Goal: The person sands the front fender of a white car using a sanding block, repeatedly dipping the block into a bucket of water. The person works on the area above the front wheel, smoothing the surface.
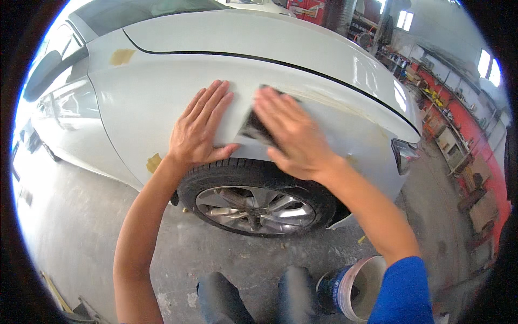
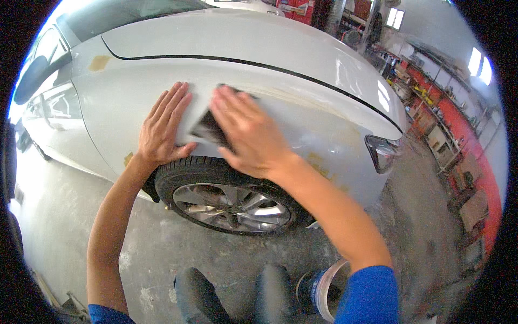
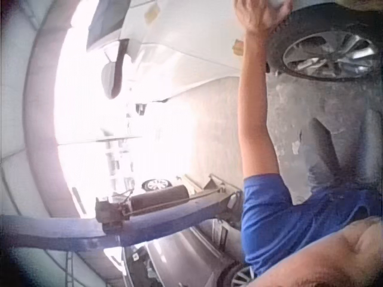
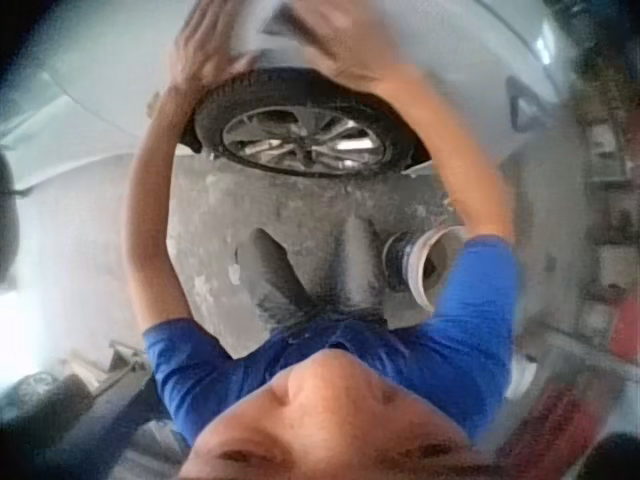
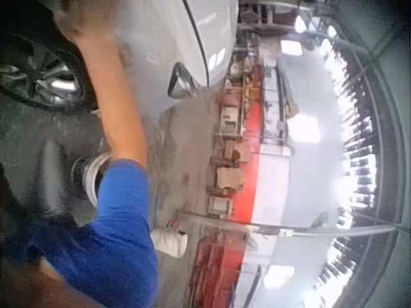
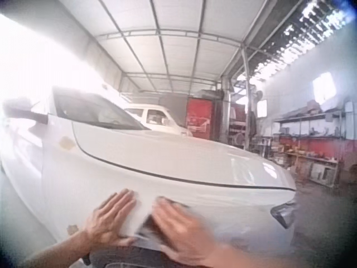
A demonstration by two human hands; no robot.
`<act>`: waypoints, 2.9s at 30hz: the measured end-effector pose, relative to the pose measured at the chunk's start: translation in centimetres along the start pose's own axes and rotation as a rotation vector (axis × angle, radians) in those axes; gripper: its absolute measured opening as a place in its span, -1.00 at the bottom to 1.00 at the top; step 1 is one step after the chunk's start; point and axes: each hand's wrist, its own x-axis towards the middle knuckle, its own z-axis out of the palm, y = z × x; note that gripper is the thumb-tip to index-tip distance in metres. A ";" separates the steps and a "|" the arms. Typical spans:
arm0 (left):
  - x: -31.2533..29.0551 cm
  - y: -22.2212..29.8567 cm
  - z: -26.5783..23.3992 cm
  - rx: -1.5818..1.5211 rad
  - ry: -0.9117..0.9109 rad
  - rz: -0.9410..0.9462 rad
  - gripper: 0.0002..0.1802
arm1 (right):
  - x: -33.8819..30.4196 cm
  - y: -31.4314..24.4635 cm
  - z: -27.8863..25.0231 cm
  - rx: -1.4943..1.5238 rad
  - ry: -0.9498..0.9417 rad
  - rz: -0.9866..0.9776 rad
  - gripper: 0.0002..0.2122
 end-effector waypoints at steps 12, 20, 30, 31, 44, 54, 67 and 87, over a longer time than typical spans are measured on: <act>-1.1 -0.8 -0.2 -0.037 -0.039 0.028 0.01 | 1.7 -1.0 -0.3 0.055 -0.063 0.062 -0.18; -0.7 -0.6 -1.2 0.023 -0.037 -0.003 -0.01 | -7.2 1.0 -3.1 0.028 0.065 0.279 -0.18; -1.3 -1.3 -1.9 0.058 -0.078 0.016 -0.02 | -8.2 4.2 -1.3 0.088 0.249 0.225 -0.26; -1.0 -1.1 -1.6 0.051 -0.077 0.009 -0.01 | -11.7 6.0 -2.3 0.075 0.287 0.313 -0.27; 14.4 14.5 3.2 -0.098 -0.285 0.228 -0.08 | -21.1 0.2 -3.6 0.116 0.137 0.564 -0.29; 14.1 15.2 3.4 -0.068 -0.327 0.292 -0.12 | -41.6 -7.9 -0.1 1.177 0.878 1.594 -0.64; 15.5 17.5 6.0 -0.225 -0.381 0.472 -0.04 | -21.6 -0.8 -4.4 0.025 0.512 0.658 -0.32; 13.4 12.8 1.7 -0.142 -0.344 0.325 -0.01 | -11.0 2.7 -0.9 -0.263 0.407 0.905 -0.23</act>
